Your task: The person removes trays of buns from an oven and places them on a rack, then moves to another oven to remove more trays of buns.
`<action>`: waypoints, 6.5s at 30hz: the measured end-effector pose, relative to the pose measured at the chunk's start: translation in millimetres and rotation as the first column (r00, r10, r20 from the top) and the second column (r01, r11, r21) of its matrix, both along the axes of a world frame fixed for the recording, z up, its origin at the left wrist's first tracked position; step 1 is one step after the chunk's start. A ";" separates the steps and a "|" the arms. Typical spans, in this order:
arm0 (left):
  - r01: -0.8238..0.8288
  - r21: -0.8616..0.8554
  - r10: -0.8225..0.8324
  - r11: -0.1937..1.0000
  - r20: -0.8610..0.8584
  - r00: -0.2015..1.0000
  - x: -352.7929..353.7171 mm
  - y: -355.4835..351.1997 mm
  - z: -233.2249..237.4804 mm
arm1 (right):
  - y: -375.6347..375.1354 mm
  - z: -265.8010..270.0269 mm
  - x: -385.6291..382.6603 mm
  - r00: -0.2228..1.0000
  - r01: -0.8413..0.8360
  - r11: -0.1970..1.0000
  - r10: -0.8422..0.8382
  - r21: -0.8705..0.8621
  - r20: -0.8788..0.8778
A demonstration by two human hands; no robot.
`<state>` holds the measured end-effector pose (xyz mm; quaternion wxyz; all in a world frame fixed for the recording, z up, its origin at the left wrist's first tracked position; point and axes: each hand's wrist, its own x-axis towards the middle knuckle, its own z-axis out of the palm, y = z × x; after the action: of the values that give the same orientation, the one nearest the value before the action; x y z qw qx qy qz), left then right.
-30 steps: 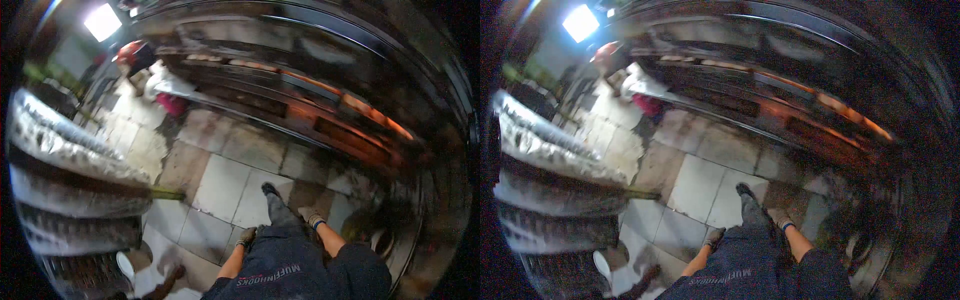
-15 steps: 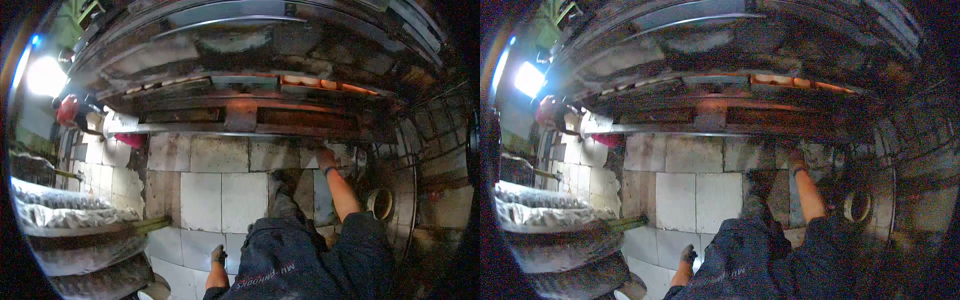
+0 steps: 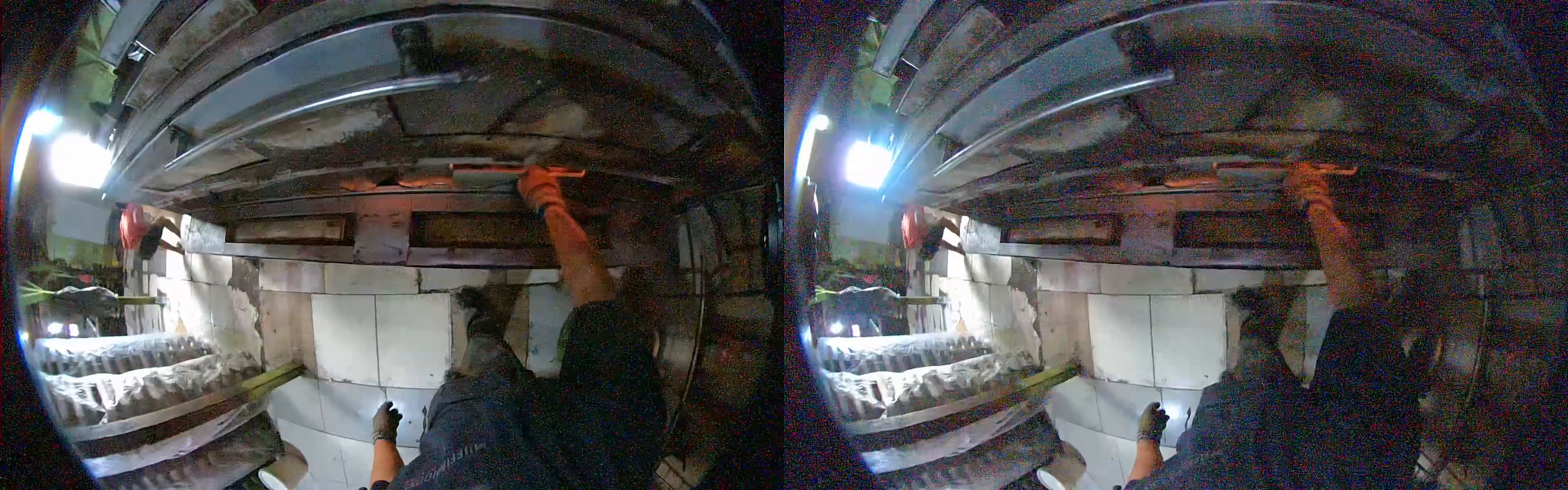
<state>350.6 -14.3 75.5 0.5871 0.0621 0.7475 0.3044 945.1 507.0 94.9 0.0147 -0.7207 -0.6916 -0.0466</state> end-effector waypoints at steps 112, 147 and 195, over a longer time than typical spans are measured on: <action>-0.050 0.284 0.046 0.957 0.022 0.999 97.0 94.9 42.2 | -110.0 31.4 -39.2 0.657 0.198 0.957 -0.291 -0.213 -0.696; 0.705 0.428 -0.549 0.565 -0.443 0.709 498.7 234.7 92.6 | -101.0 -19.0 400.2 0.800 0.348 0.929 -0.364 -0.125 -0.477; 0.734 0.503 -0.449 -0.456 -0.842 0.298 535.6 253.8 443.9 | -602.8 37.9 167.6 -0.757 0.442 0.750 0.016 -0.493 -0.654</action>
<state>886.3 239.5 519.4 0.3518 0.8675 0.2209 0.2736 1112.7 -95.8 132.8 0.6904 -0.4995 0.0323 0.5223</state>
